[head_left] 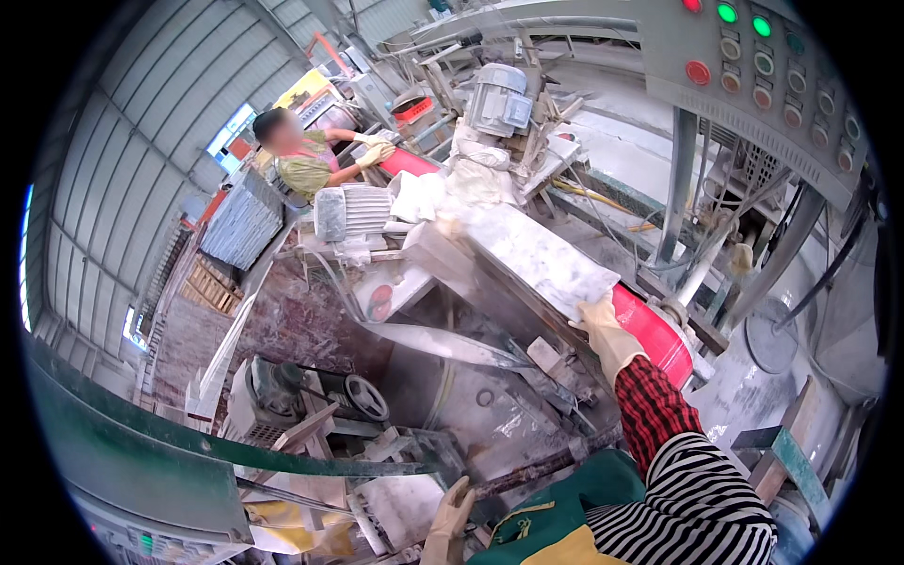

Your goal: The person operates a machine in a factory setting, repeatedly feeding white sheets into a conveyor and pressing buttons on a control panel. The person also handles the sheets as they move through the machine.

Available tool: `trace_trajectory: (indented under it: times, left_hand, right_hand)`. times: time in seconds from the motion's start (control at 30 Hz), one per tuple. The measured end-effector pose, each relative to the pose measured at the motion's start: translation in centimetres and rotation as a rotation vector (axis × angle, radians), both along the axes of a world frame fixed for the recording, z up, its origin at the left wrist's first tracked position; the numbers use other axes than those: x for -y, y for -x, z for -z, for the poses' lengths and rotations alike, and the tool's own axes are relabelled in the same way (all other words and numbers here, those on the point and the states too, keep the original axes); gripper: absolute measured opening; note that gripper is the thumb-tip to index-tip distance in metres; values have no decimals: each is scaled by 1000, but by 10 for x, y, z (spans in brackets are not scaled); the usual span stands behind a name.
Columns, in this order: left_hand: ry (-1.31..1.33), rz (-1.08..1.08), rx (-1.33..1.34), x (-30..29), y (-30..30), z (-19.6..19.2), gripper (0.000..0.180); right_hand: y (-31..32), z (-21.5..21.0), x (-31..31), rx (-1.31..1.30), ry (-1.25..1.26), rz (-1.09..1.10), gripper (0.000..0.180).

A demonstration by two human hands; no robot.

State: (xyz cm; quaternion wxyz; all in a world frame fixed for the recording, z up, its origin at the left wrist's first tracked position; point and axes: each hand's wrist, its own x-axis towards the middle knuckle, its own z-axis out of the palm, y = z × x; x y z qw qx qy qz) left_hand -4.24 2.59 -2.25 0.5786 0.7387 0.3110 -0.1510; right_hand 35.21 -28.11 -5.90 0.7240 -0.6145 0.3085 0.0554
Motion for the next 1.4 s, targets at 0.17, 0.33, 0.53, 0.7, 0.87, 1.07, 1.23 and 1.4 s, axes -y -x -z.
trace_trajectory:
  times: [0.17, 0.33, 0.53, 0.7, 0.87, 1.07, 1.23, 1.4]
  left_hand:
    - [87, -45, -9, -38, 44, -15, 61]
    - [-114, -249, 167, -87, 124, -25, 52]
    - [-463, -707, 277, -136, 222, -34, 50]
    - [-997, -863, 247, -174, 315, -23, 48]
    - [-1587, -840, 74, -188, 404, -6, 50]
    - [-1943, -982, -727, -165, 439, -13, 60]
    - [-1819, -1082, -976, -159, 455, 0, 68]
    - [-1653, -1080, -676, -167, 465, 21, 69]
  right_hand:
    - [39, 6, 36, 377, 757, -143, 73]
    - [25, 47, 40, 303, -246, 62, 68]
    - [62, 18, 9, 395, -76, -101, 59]
    - [145, 17, -67, 666, 351, -417, 43]
    - [209, 31, -134, 605, 394, -1046, 38]
    - [221, 83, -154, 440, 349, -1459, 50]
    - [224, 50, -153, 369, 515, -1639, 48]
    - [232, 33, -155, 394, 677, -1666, 51]
